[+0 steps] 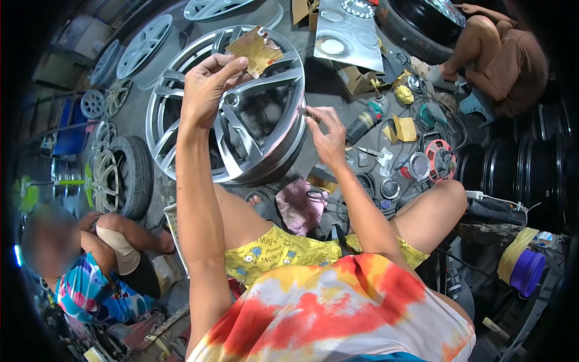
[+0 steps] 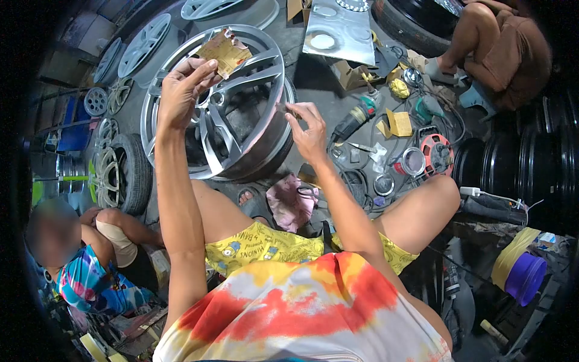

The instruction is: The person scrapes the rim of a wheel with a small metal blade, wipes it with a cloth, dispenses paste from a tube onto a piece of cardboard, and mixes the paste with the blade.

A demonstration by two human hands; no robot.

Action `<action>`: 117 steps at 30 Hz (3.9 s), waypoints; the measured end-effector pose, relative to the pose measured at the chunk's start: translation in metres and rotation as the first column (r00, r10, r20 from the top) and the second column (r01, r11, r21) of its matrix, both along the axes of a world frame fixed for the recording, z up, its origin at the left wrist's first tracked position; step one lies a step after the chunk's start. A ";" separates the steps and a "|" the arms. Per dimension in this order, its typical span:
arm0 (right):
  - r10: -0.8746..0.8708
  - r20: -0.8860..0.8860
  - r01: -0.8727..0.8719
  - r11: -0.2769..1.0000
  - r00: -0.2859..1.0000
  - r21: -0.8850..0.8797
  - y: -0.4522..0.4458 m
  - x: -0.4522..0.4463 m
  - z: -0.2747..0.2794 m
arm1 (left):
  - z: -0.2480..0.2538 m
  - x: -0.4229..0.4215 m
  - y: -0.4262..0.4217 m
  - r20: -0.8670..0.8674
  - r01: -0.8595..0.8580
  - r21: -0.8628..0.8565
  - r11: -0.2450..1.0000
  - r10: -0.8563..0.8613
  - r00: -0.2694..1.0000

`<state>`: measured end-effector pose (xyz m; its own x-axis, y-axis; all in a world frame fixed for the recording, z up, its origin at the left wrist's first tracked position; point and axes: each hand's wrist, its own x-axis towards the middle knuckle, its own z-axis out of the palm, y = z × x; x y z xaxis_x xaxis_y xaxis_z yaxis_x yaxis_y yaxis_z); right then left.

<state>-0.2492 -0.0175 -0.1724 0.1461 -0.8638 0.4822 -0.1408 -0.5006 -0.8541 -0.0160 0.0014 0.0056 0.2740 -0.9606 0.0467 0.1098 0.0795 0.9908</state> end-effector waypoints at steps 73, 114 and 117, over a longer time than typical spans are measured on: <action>0.136 -0.359 -0.235 0.940 0.923 -0.248 0.020 -0.023 0.045 | -0.001 0.008 0.005 0.101 0.014 -0.084 0.996 -0.005 0.995; 0.194 0.330 -0.315 0.876 0.924 0.366 -0.033 0.010 -0.015 | 0.001 0.006 -0.001 0.073 -0.005 0.015 1.000 0.004 0.997; 0.085 0.528 -0.347 0.839 0.845 0.419 -0.014 0.028 -0.026 | 0.003 0.001 -0.002 0.064 -0.016 0.037 0.999 0.014 0.998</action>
<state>-0.2210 -0.0313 -0.1983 0.2265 -0.9714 0.0711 0.4025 0.0268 -0.9150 -0.0151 -0.0010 0.0082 0.2863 -0.9577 0.0280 0.0459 0.0429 0.9980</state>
